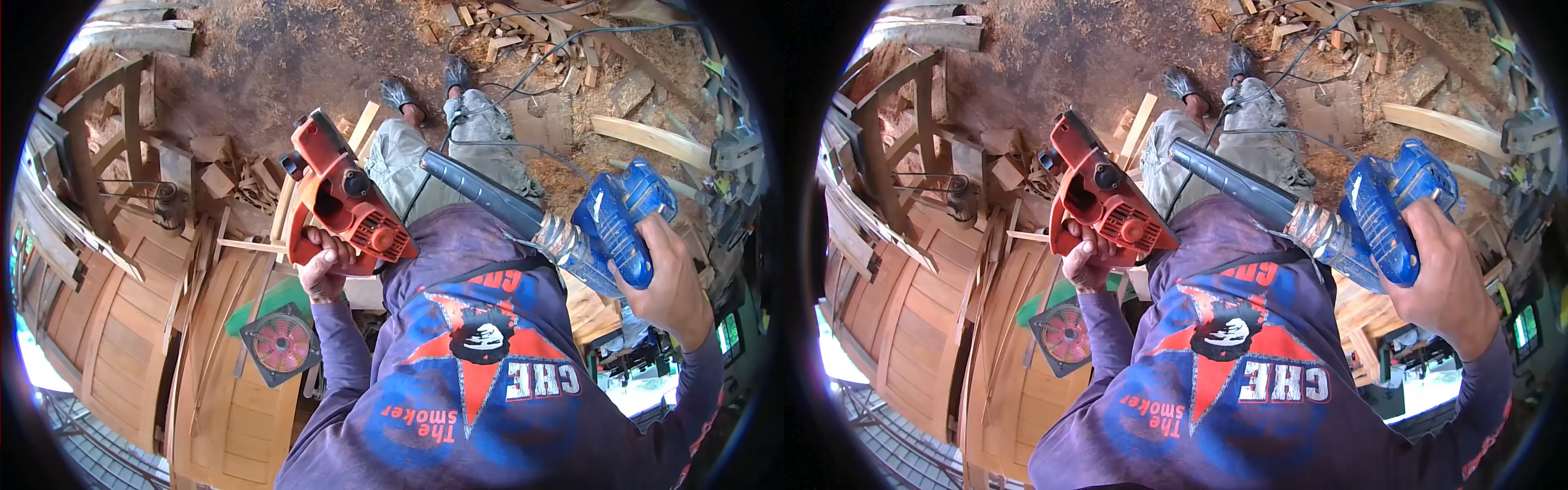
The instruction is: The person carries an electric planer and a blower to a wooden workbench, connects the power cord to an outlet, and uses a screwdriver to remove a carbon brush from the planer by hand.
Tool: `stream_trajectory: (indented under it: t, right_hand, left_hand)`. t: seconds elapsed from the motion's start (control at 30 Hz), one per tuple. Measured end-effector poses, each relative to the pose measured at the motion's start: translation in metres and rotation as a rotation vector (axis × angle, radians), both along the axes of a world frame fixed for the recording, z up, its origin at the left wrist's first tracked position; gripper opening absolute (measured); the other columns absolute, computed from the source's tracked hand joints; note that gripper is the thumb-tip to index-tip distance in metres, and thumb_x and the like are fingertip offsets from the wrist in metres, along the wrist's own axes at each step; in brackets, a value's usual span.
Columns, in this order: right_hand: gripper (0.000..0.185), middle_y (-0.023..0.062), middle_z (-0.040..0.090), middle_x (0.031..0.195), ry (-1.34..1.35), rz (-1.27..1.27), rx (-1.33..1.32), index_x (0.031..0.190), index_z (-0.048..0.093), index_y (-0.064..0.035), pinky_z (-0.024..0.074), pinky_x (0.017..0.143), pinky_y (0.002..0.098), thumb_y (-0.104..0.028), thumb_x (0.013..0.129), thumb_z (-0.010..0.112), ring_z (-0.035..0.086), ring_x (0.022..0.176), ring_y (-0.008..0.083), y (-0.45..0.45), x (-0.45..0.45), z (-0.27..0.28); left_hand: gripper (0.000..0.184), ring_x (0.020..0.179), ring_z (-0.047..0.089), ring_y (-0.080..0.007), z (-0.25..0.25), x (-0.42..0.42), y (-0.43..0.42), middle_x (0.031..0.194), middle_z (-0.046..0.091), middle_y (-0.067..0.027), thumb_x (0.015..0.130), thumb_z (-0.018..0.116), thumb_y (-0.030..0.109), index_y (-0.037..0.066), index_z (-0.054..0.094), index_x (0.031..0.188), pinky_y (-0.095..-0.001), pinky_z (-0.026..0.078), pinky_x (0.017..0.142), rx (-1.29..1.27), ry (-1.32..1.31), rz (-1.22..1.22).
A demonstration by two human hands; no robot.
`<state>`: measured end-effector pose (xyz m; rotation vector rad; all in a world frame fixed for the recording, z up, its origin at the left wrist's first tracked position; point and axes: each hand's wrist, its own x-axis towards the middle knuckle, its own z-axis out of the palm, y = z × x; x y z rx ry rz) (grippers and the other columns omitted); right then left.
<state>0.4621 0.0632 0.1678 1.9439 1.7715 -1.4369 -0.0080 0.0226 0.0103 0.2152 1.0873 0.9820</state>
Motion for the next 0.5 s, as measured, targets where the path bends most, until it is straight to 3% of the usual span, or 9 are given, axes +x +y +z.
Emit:
stream_trajectory:
  t: [0.5]
  right_hand:
    - [0.035, 0.0220, 0.056, 0.091, -0.014, -0.043, 0.001, 0.100, 0.051, 0.0021, 0.0475, 0.075, 0.0466, -0.001, 0.074, 0.074, 0.059, 0.085, 0.0440, -0.005, 0.002, -0.005]
  left_hand:
    - [0.042, 0.055, 0.051, -0.0205, 0.017, 0.005, 0.016, 0.070, 0.049, -0.0068, 0.076, 0.068, 0.002, 0.005, 0.046, 0.111, -0.0395, 0.048, 0.059, -0.044, 0.085, -0.058]
